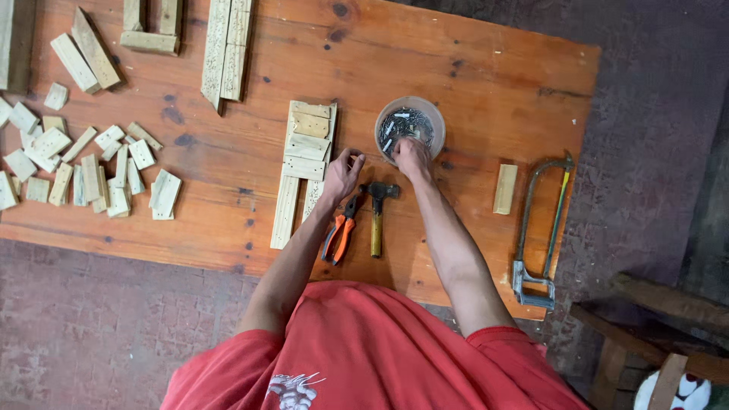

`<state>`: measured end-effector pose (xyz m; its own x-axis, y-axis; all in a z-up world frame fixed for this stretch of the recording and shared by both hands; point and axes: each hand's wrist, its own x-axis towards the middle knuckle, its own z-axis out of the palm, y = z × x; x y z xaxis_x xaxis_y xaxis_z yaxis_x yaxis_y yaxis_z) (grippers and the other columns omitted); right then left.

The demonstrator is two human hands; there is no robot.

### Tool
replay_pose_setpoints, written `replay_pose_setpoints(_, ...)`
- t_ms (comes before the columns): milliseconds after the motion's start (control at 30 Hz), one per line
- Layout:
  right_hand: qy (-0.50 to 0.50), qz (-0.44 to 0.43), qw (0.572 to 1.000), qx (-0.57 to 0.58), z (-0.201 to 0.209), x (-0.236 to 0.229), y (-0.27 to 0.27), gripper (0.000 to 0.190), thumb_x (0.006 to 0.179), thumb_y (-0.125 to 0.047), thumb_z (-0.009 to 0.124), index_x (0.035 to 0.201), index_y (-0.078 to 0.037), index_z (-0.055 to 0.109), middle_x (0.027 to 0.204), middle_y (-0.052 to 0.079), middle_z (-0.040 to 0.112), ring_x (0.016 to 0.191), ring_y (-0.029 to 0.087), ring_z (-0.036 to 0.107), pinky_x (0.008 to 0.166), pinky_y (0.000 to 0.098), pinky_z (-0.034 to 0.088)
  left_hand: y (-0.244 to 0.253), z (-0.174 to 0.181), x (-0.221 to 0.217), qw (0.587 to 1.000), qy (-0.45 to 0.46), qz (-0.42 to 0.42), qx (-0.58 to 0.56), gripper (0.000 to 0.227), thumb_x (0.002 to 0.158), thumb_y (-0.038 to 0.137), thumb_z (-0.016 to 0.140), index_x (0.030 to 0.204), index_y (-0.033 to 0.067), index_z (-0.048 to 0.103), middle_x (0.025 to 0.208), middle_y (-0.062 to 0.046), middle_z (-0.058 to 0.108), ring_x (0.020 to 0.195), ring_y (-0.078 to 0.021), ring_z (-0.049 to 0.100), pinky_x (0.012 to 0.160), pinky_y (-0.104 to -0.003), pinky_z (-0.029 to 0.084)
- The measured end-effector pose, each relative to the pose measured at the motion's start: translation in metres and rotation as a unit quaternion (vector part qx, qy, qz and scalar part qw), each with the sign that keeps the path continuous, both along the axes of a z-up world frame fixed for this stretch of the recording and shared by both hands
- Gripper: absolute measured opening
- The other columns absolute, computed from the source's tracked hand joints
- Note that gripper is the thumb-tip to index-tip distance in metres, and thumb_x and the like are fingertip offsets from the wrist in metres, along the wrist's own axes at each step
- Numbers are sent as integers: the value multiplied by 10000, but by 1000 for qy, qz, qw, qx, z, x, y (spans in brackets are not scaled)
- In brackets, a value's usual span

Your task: The person assembles small wooden frames by arranging cut wooden pieces on a workbench and securing them with nails using a hammer. They repeatedly pick up nails from a container, position the wood pieces, and hammer the nails to join the components into rectangular frames.

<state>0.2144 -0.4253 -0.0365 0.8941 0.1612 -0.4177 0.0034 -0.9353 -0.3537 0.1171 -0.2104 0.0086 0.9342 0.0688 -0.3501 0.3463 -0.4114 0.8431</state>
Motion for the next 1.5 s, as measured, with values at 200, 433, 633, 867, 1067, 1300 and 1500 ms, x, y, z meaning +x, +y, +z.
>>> replay_pose_setpoints(200,63,3,994,-87,49,3,23,197,846,-234,615,860,-262,809,1060,72,773,1105,346,710,953,499,569,-1,1,-7,1000,7,4,10,334,1027,449,564,1167,172,687,840,-125,728,856,-364,725,800,-496,538)
replay_pose_setpoints(433,50,-98,990,89,54,-5,4,182,798,-295,701,965,-231,729,1024,43,755,1101,319,700,960,484,547,3,11,-8,1000,0,7,14,349,1026,458,552,1141,162,698,807,-117,731,823,-356,731,791,-500,544)
replay_pose_setpoints(633,-25,-138,911,388,82,-45,19,154,862,-85,685,1015,-79,669,950,127,751,871,215,741,839,350,580,7,29,-10,999,-28,4,-17,282,1018,385,593,1141,161,709,830,-124,729,803,-333,729,770,-474,555)
replay_pose_setpoints(867,17,-135,893,429,77,-102,59,185,874,-112,733,1052,-135,689,985,93,754,909,159,678,855,307,550,17,42,-23,989,-54,9,-141,165,981,183,669,1073,69,745,920,-142,742,798,-250,725,726,-360,596)
replay_pose_setpoints(1067,11,-186,901,391,58,-135,99,208,844,-183,763,1028,-228,676,953,-13,774,873,82,710,823,221,538,60,14,-46,987,-28,-10,-159,146,920,159,755,1027,58,756,857,-120,717,788,-206,698,708,-319,605)
replay_pose_setpoints(1300,-36,-134,944,298,69,-156,154,289,906,-296,760,1119,-245,572,975,10,795,914,167,755,834,292,556,108,-1,-59,989,-14,-29,-147,253,862,217,824,1049,61,760,922,-114,696,835,-215,685,758,-350,608)
replay_pose_setpoints(1500,-29,-167,927,333,90,-177,184,253,910,-150,708,1127,-208,590,1049,77,784,921,216,752,855,336,574,137,1,-63,996,-12,-31,-80,187,863,255,772,1013,145,753,885,-54,729,866,-196,705,821,-378,578)
